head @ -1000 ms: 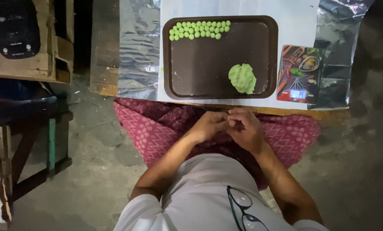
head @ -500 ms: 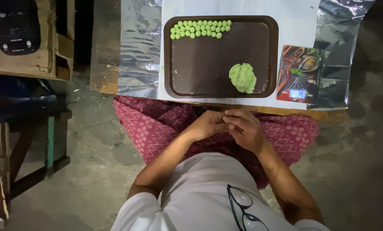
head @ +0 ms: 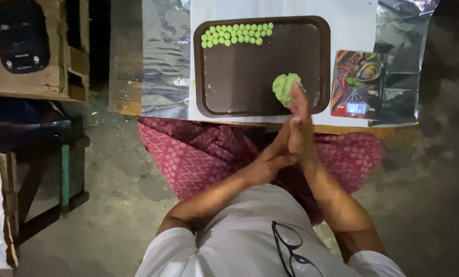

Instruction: Rolling small pieces of green dough into uniform balls and placing them on a brown tray.

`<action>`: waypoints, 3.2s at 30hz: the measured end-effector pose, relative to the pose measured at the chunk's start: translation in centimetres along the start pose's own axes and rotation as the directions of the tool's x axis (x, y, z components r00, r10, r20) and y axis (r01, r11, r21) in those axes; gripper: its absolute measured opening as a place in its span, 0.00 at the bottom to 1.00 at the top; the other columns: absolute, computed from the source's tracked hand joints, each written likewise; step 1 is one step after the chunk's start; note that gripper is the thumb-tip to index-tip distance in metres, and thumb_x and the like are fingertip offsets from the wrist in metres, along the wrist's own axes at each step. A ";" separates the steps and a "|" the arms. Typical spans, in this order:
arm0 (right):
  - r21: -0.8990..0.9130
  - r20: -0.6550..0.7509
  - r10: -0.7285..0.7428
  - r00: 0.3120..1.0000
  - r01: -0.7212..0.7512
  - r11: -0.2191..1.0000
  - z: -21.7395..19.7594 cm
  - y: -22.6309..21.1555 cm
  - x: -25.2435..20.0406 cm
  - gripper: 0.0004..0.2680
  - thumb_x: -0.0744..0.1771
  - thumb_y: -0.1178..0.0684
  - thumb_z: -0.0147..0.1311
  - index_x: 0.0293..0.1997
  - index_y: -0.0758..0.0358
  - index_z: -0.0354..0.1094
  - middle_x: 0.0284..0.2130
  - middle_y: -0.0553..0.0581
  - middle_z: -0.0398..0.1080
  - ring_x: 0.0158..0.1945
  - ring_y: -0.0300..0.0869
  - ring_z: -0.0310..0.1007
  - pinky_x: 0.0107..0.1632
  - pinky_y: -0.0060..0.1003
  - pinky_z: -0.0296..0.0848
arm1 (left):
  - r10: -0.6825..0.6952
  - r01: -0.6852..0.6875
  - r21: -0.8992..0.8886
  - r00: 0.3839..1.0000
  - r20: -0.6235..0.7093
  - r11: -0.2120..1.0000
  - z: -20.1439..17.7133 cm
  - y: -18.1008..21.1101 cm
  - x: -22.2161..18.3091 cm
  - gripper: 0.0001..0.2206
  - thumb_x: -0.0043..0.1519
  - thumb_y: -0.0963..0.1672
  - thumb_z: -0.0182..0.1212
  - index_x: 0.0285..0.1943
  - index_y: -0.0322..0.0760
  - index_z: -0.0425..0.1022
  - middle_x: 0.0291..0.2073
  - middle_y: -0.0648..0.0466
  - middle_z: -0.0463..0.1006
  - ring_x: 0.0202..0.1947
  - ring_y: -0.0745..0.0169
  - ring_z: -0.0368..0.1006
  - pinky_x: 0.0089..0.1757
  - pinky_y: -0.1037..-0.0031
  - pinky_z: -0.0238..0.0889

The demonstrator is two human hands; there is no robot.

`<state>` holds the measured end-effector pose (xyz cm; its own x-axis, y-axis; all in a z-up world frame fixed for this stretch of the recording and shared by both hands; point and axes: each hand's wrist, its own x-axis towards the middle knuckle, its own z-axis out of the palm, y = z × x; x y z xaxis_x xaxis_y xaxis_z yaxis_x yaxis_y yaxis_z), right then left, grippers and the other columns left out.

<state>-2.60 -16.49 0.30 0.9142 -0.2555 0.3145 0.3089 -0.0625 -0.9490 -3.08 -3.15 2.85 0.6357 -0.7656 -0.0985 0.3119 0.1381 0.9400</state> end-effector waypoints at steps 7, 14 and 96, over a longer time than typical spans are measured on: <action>-0.025 0.220 -0.097 0.971 0.105 0.994 5.6 -2.0 -2.9 0.35 0.71 0.24 0.22 0.81 0.64 0.26 0.80 0.61 0.21 0.81 0.57 0.20 0.78 0.59 0.34 | 0.210 -0.207 0.032 0.967 -0.147 0.978 -3.4 -1.7 1.8 0.35 0.73 0.55 0.22 0.80 0.24 0.26 0.77 0.30 0.23 0.76 0.31 0.23 0.71 0.46 0.20; -0.125 0.227 -0.022 0.974 0.051 0.991 1.0 -0.4 -0.9 0.24 0.76 0.37 0.17 0.82 0.59 0.25 0.81 0.54 0.25 0.85 0.46 0.21 0.84 0.48 0.22 | 0.562 -0.543 0.228 0.827 -0.025 0.808 -0.6 0.4 1.3 0.28 0.79 0.55 0.30 0.85 0.47 0.33 0.84 0.53 0.34 0.85 0.52 0.30 0.79 0.53 0.27; -0.132 0.050 0.058 0.997 -0.051 0.990 1.0 -0.4 -4.3 0.29 0.72 0.32 0.14 0.80 0.64 0.28 0.80 0.60 0.29 0.82 0.50 0.30 0.78 0.44 0.35 | 0.725 -0.720 0.333 0.675 0.134 0.609 0.3 2.5 0.1 0.33 0.78 0.59 0.26 0.83 0.35 0.41 0.82 0.45 0.30 0.83 0.45 0.25 0.76 0.48 0.24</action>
<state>-6.39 -14.41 -0.60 0.9426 -0.2103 0.2594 0.2245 -0.1761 -0.9584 -2.40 -3.09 5.31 0.5609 -0.5010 0.6591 -0.5026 0.4265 0.7520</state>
